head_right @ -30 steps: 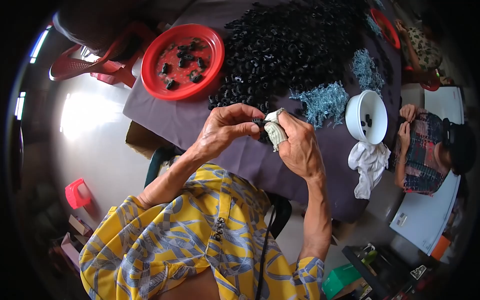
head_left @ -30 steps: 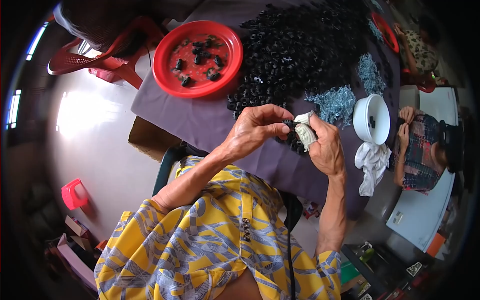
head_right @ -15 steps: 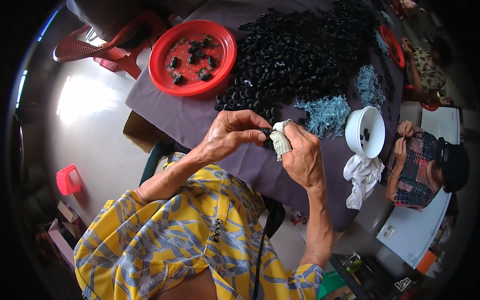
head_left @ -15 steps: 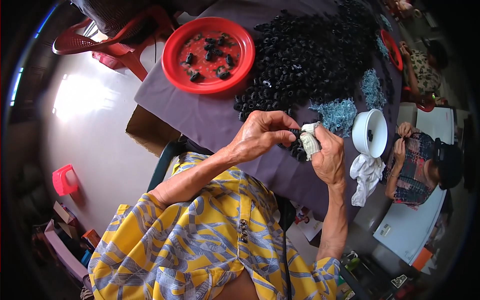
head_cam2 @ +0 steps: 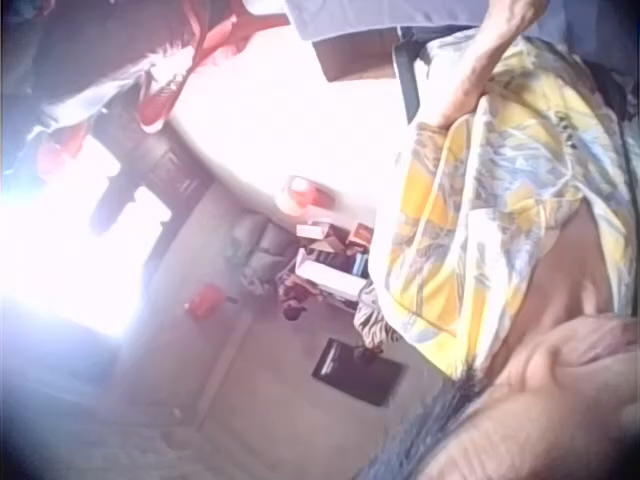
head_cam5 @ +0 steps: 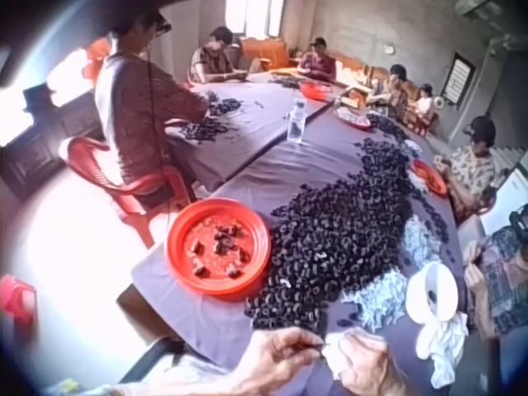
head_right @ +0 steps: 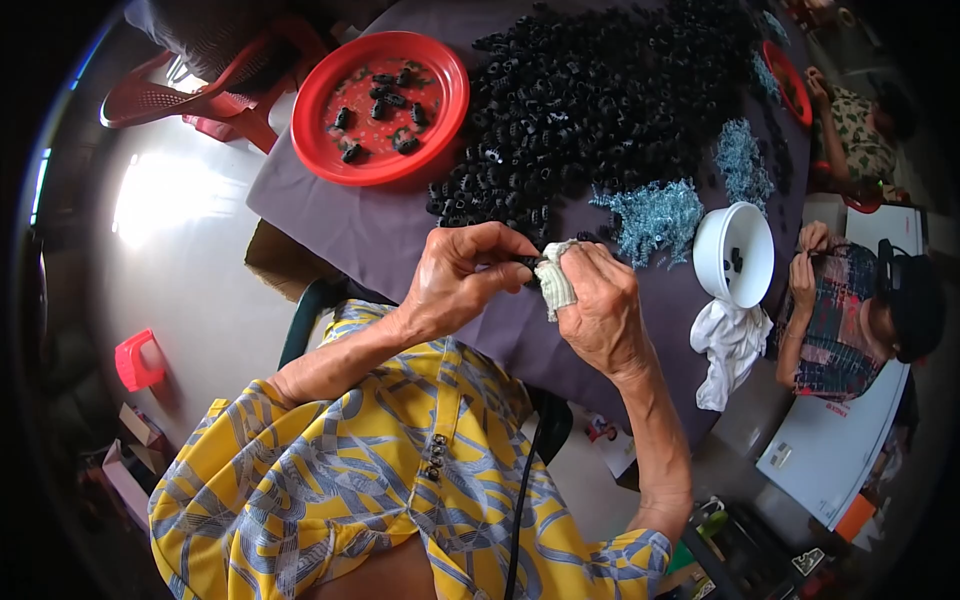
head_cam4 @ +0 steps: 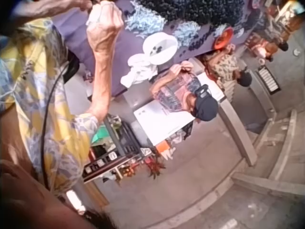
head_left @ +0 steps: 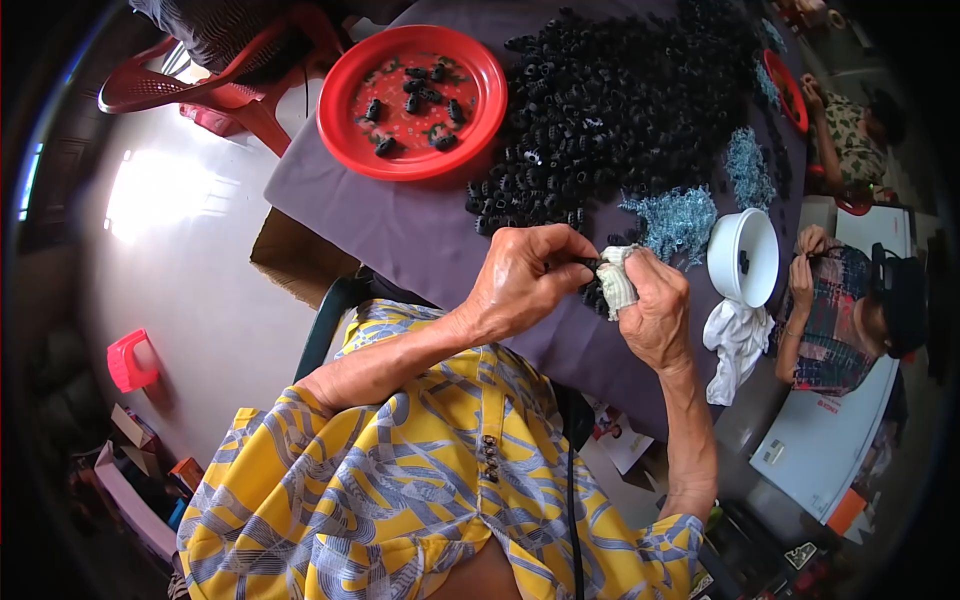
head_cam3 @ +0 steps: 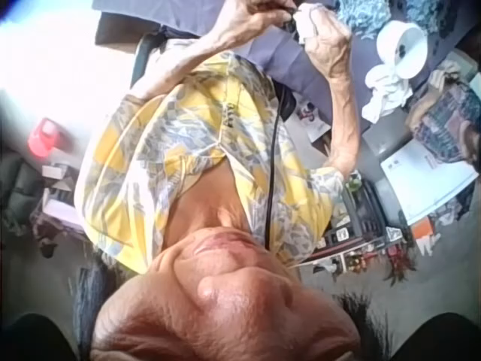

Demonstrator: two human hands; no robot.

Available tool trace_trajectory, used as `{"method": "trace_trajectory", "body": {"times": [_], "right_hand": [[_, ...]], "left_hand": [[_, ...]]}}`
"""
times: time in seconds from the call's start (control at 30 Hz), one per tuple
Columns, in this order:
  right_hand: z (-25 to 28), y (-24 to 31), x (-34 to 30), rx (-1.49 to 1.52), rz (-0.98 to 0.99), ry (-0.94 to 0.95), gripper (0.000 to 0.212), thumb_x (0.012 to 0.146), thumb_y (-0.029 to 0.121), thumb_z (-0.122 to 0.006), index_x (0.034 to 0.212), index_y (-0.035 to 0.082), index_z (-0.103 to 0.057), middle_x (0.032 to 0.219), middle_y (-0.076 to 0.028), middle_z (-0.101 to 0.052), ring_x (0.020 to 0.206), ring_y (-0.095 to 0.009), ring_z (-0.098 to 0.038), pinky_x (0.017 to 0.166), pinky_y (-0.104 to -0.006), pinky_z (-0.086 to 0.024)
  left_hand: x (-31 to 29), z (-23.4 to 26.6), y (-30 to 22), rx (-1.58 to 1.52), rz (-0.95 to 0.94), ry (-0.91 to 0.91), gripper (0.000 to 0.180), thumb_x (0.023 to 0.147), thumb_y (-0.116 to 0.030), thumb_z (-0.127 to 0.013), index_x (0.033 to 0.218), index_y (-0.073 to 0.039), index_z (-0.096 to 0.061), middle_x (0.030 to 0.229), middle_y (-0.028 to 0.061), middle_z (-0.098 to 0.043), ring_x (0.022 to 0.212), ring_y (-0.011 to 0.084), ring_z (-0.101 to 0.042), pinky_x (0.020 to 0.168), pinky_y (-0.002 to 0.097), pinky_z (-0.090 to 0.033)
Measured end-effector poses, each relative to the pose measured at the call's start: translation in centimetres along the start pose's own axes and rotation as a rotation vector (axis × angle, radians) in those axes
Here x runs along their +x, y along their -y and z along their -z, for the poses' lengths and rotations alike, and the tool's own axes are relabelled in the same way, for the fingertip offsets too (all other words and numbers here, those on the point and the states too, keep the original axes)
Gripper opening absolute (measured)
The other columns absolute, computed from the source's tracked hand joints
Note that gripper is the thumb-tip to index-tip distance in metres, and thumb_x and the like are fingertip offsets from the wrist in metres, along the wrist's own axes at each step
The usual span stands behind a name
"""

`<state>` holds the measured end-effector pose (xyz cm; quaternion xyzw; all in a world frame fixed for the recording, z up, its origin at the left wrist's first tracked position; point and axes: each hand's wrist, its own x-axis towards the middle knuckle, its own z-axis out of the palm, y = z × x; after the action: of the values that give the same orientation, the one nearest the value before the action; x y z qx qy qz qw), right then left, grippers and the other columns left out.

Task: Manually assembling small black components onto a base by hand.

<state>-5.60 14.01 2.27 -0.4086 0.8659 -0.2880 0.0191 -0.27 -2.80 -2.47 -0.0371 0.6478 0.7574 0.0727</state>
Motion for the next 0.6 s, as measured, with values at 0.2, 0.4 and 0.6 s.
{"method": "trace_trajectory", "body": {"times": [0.2,0.4,0.6], "right_hand": [[-0.3,-0.6,0.0,0.047,-0.025,0.020,0.009,0.073,-0.003,-0.056,0.081,-0.003,-0.052,0.073,-0.017,-0.055,0.067,-0.036,-0.056,0.060,-0.0405,-0.047],[-0.4,-0.9,0.0,0.071,-0.029,0.040,0.017,0.066,-0.010,-0.049,0.082,-0.004,-0.051,0.075,-0.018,-0.056,0.072,-0.038,-0.056,0.064,-0.0426,-0.047],[-0.5,-0.8,0.6,0.051,-0.066,0.012,0.019,0.067,-0.010,-0.049,0.086,-0.005,-0.052,0.079,-0.019,-0.058,0.077,-0.038,-0.057,0.068,-0.0428,-0.048]], "left_hand": [[-0.1,-0.5,0.3,0.137,-0.157,-0.088,0.017,0.075,0.005,-0.061,0.092,0.003,-0.064,0.074,0.0044,-0.064,0.066,0.0086,-0.059,0.062,0.0229,-0.049],[0.7,-0.3,0.9,-0.132,0.049,-0.011,0.014,0.079,0.002,-0.063,0.093,0.003,-0.064,0.077,0.0045,-0.064,0.070,0.0102,-0.060,0.067,0.0239,-0.049],[1.1,0.5,0.4,-0.394,0.091,0.052,0.015,0.082,-0.003,-0.064,0.096,0.002,-0.061,0.082,0.0052,-0.063,0.076,0.0120,-0.061,0.074,0.0254,-0.050]]}}
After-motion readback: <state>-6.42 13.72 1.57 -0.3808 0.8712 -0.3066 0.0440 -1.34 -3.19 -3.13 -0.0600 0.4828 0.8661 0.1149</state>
